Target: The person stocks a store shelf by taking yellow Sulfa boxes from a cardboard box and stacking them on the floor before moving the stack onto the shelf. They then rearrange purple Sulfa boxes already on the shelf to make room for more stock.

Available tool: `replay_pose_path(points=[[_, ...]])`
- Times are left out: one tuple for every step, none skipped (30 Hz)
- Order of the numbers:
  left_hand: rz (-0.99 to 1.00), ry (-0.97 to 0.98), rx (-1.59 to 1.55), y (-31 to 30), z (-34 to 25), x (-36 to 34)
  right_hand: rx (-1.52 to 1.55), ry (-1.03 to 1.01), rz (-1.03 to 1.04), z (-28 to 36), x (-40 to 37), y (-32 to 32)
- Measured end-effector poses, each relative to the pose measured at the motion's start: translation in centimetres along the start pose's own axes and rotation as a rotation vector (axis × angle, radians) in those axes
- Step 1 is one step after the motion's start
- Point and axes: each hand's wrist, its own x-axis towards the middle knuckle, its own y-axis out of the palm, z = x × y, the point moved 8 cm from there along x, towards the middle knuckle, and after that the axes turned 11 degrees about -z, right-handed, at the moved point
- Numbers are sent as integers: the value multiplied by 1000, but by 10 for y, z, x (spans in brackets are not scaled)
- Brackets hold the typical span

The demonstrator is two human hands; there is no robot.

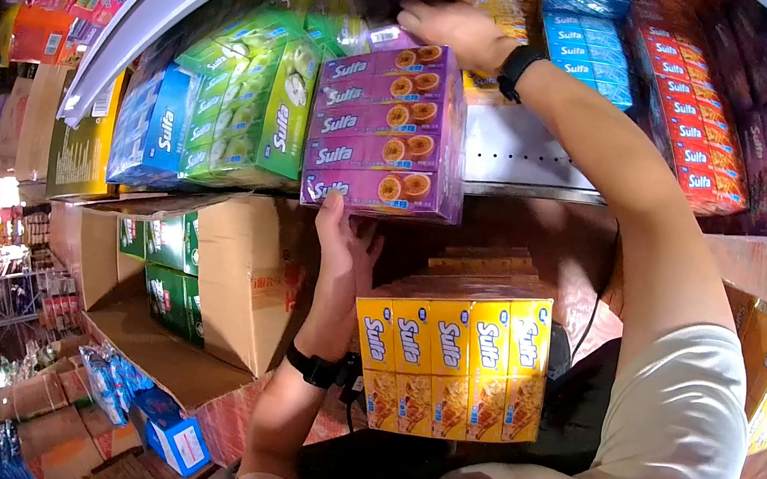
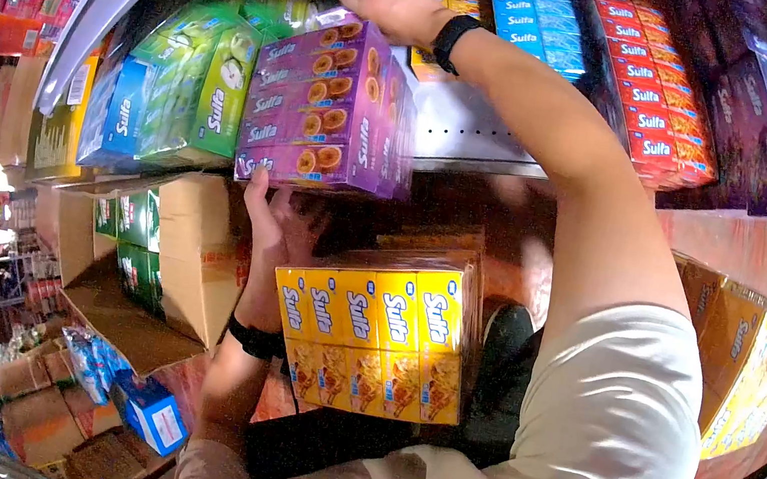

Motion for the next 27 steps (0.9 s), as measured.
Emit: replay_pose_path(points=[[-4,5,-4,0,0,0,24,-52,-60,5,-1,-7],[-9,6,-7,-1,1,0,22,-92,-90,10,-2,-12],[-14,8,-11,-2,3,2,20,-134,-119,15,-4,-16],[-4,-2,-53,-5,8,10,15,-175,-149,18,-7,-21],[5,-16,-93,-12,16,23,17,-197,-69,23,-8,-28],[20,-22,-100,-16,18,25,6,-198,-26,27,-7,-31],[34,-27,-106,-20,19,28,40,-77,70,15,-3,-22],[13,-31,-84,-17,17,21,73,33,155,3,5,-13],[-8,-38,-62,-12,10,12,151,206,212,-3,4,-18],[-30,-43,-39,-10,7,5,152,267,247,-17,2,-5],[16,-46,-70,-11,10,7,127,246,268,-26,-1,13],[27,-50,-87,-12,13,11,102,224,288,-30,-3,28],[36,-54,-107,-14,14,14,76,272,474,-32,-6,47],[44,-57,-131,-13,14,16,89,262,474,-29,-7,61],[46,-53,-114,-13,14,14,50,282,480,-28,-10,68],[45,-50,-100,-13,13,12,12,300,487,-27,-12,75],[42,-46,-89,-13,13,11,25,320,464,-29,-13,85],[74,-42,-76,-9,12,8,41,338,444,-31,-13,94],[103,-39,-64,-6,11,6,58,356,424,-33,-12,104],[133,-35,-50,-4,11,5,69,355,404,-30,-11,102],[115,-44,-62,-7,12,6,78,355,384,-30,-10,99],[98,-51,-75,-9,12,8,85,354,363,-31,-9,94],[82,-61,-88,-11,14,9,85,361,392,-32,-9,92],[64,-54,-101,-12,13,9,92,343,430,-30,-9,86],[49,-47,-113,-11,13,10,96,326,466,-27,-10,80],[35,-41,-124,-11,13,10,101,310,502,-26,-12,80],[9,-57,-113,-12,14,11,104,312,504,-29,-11,83]])
